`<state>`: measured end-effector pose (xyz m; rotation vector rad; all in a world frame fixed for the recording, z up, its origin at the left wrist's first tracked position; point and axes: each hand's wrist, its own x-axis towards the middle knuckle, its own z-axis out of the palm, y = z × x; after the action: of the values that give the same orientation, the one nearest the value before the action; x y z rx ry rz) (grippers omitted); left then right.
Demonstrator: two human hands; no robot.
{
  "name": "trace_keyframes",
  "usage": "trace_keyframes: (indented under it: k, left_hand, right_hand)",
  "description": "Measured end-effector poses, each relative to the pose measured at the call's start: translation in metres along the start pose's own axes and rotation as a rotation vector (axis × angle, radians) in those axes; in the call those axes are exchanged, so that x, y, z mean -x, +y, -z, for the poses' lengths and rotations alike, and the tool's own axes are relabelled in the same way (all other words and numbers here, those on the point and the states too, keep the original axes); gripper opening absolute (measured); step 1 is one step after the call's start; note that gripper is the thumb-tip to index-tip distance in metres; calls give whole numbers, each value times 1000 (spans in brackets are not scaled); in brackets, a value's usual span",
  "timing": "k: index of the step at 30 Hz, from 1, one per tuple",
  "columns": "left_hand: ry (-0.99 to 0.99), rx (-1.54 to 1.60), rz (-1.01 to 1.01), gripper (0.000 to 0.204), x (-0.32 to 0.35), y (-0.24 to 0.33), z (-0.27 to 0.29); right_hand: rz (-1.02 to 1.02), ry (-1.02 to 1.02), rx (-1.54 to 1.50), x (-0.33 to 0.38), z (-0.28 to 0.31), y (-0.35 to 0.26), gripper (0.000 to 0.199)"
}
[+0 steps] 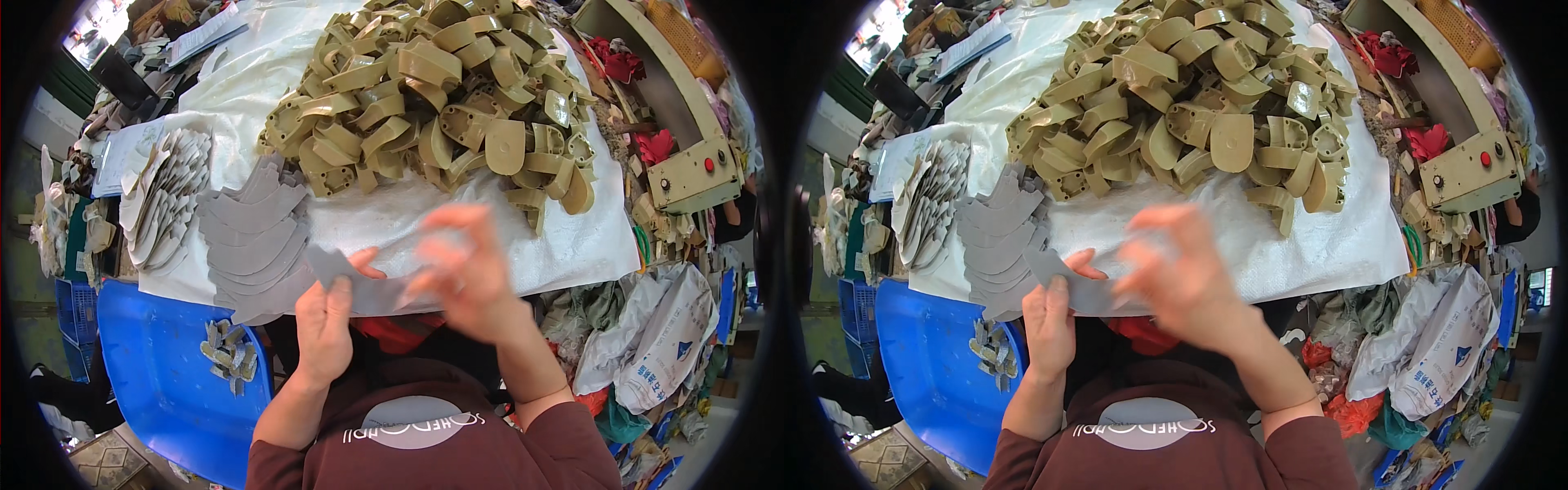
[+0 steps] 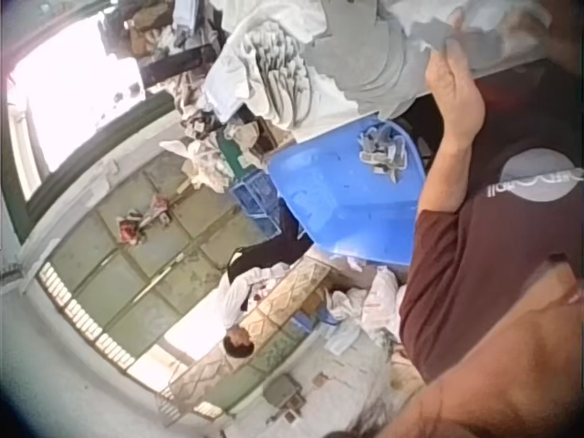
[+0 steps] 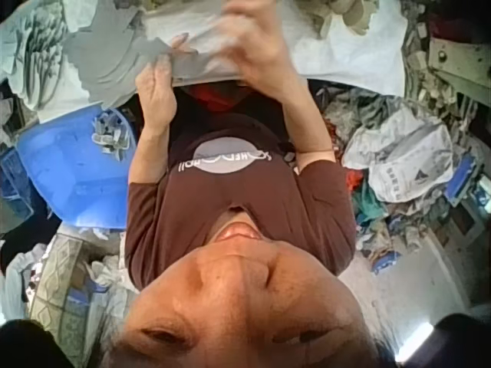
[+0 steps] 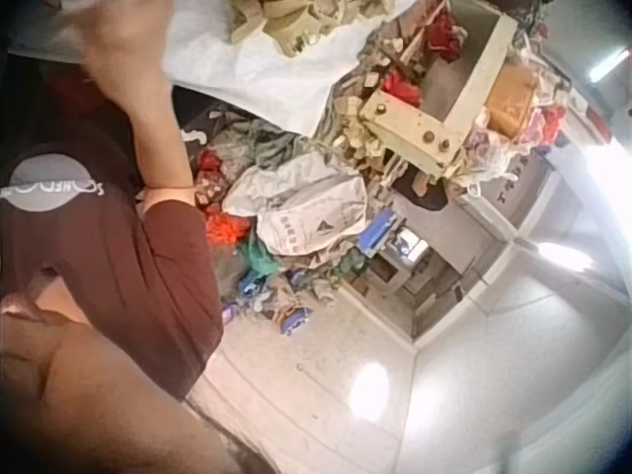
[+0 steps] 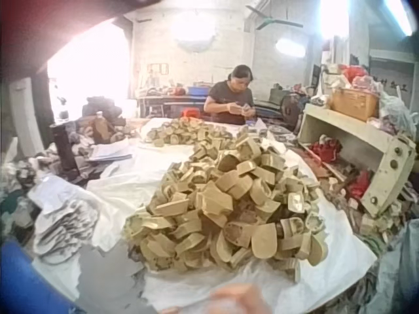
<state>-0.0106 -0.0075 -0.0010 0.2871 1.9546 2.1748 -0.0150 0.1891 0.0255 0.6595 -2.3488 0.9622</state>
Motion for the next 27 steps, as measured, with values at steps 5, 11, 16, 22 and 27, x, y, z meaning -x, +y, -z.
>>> trace_keyframes:
  k: [5,11,16,22,27]
  left_hand:
    - [-29,560,59,54,-5,-11,-12]
    - [-12,747,173,54,-7,-11,-16]
    - [26,718,210,55,-3,-11,-13]
    - [-3,777,203,54,-2,-18,-2]
    - [64,769,239,54,-3,-14,-6]
  right_hand:
    - [-196,251,837,-32,38,45,45]
    - [-269,164,818,-17,36,62,40]
    - [-221,169,806,-20,32,52,29]
    - [-140,219,801,-7,28,59,28]
    - [-211,101,866,-21,29,58,27]
